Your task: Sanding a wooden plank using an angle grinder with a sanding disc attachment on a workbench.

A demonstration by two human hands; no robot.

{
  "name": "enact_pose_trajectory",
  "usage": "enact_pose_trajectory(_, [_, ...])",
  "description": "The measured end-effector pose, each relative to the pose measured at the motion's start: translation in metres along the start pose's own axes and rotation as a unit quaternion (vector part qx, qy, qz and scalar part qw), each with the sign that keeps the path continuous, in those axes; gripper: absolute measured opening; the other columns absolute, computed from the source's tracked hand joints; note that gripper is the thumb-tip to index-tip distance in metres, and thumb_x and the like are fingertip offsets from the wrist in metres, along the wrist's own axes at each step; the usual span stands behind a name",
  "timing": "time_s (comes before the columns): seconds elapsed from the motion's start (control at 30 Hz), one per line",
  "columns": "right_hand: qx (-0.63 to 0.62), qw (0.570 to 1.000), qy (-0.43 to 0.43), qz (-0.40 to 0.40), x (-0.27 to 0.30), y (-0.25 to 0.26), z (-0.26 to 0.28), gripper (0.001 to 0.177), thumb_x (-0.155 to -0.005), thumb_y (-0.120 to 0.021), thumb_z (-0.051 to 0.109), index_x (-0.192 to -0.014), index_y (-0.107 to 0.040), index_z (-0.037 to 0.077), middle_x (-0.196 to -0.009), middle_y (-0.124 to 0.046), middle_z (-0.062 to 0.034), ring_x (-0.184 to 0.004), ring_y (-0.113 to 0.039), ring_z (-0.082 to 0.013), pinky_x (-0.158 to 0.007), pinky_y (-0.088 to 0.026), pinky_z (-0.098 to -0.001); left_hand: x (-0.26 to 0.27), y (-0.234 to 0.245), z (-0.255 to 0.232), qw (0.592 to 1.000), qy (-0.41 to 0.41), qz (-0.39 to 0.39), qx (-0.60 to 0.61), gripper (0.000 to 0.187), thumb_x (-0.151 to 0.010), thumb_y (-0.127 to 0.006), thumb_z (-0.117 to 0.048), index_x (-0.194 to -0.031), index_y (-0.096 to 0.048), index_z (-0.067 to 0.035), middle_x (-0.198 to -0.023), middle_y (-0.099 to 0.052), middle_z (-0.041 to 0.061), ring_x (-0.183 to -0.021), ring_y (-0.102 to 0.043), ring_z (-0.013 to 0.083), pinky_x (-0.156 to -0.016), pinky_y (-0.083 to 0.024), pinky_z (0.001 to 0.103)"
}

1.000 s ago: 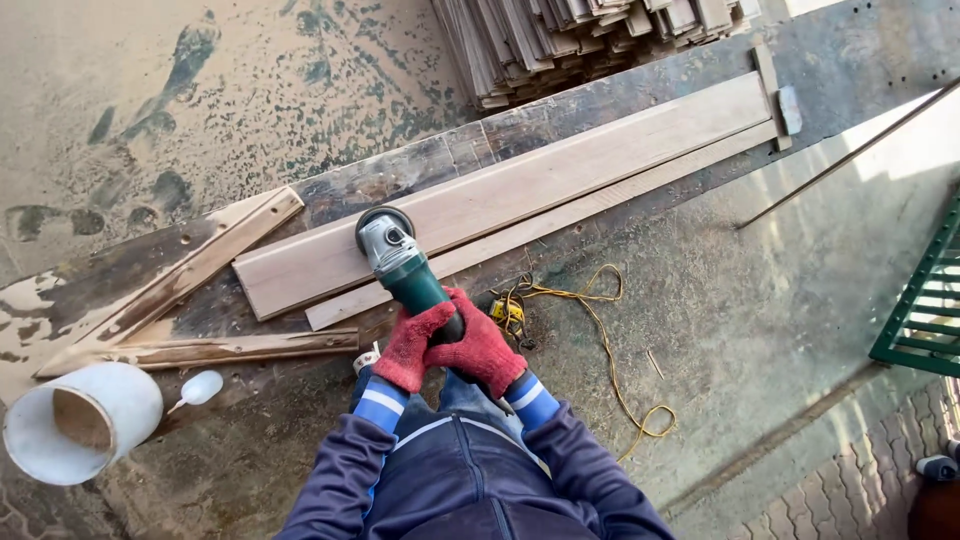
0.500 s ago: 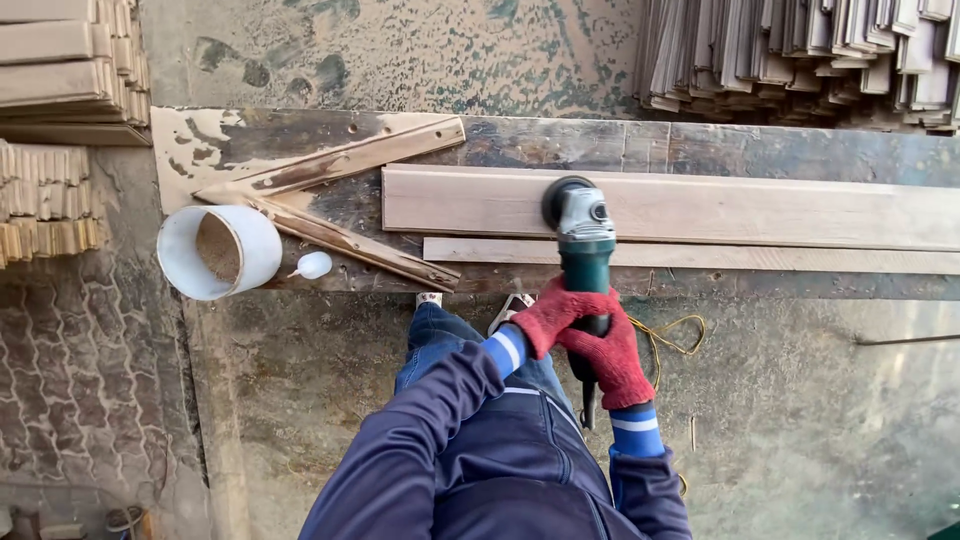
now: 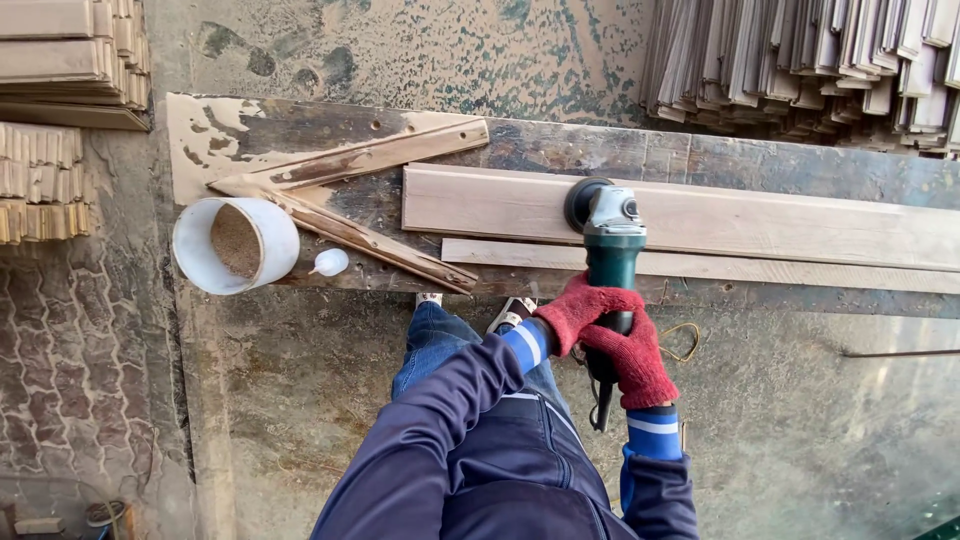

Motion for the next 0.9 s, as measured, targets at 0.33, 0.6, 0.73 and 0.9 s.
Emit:
enact_pose_trajectory(0.33, [0.182, 0.978, -0.029, 0.099, 0.016, -0.121, 0.037, 0.066, -0.047, -0.101, 0.024, -0.106, -0.072, 0.016, -0.085, -0.07, -0.0117, -0.078, -0.068, -0.0255, -0.074, -0.054, -0.0394, 0.041, 0.099, -0.067, 0.998, -0.043, -0.026, 0.036, 0.065, -0.067, -0.093, -0.012, -0.125, -0.064, -0.008, -0.091, -0.069, 0.022, -0.083, -0.075, 0.0417, -0.07, -0.066, 0.053])
enact_pose_trajectory(0.6, [0.108, 0.991, -0.016, 0.074, 0.019, -0.084, 0.034, 0.055, -0.051, -0.094, 0.007, -0.103, -0.074, 0.013, -0.074, -0.069, -0.0141, -0.066, -0.07, -0.0254, -0.062, -0.056, -0.0342, 0.017, 0.065, -0.034, 0.999, -0.02, 0.0, 0.034, 0.075, -0.067, -0.091, -0.011, -0.133, -0.057, -0.004, -0.092, -0.065, 0.018, -0.084, -0.073, 0.0441, -0.07, -0.066, 0.054])
enact_pose_trajectory(0.73, [0.081, 0.996, -0.018, 0.026, 0.024, -0.064, 0.033, 0.054, -0.053, -0.091, 0.008, -0.103, -0.071, 0.012, -0.074, -0.065, -0.0122, -0.064, -0.067, -0.024, -0.061, -0.055, -0.0348, 0.0, 0.046, -0.013, 0.999, -0.016, 0.025, 0.013, 0.073, -0.059, -0.095, -0.008, -0.125, -0.064, -0.007, -0.087, -0.068, 0.016, -0.078, -0.074, 0.037, -0.061, -0.068, 0.048])
enact_pose_trajectory(0.9, [0.075, 0.996, -0.009, 0.051, 0.024, -0.088, 0.032, 0.056, -0.054, -0.09, 0.004, -0.106, -0.071, 0.009, -0.077, -0.066, -0.0159, -0.065, -0.067, -0.0264, -0.059, -0.055, -0.0363, 0.009, 0.071, -0.028, 0.999, -0.014, 0.01, 0.032, 0.069, -0.062, -0.09, -0.007, -0.125, -0.062, -0.004, -0.083, -0.067, 0.015, -0.073, -0.074, 0.0368, -0.063, -0.067, 0.05])
Point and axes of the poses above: each hand's wrist, its own x-axis away from the middle knuckle, its own y-axis out of the back of the hand, z = x × y, the point moved 6 cm from there along -x, towards the middle knuckle
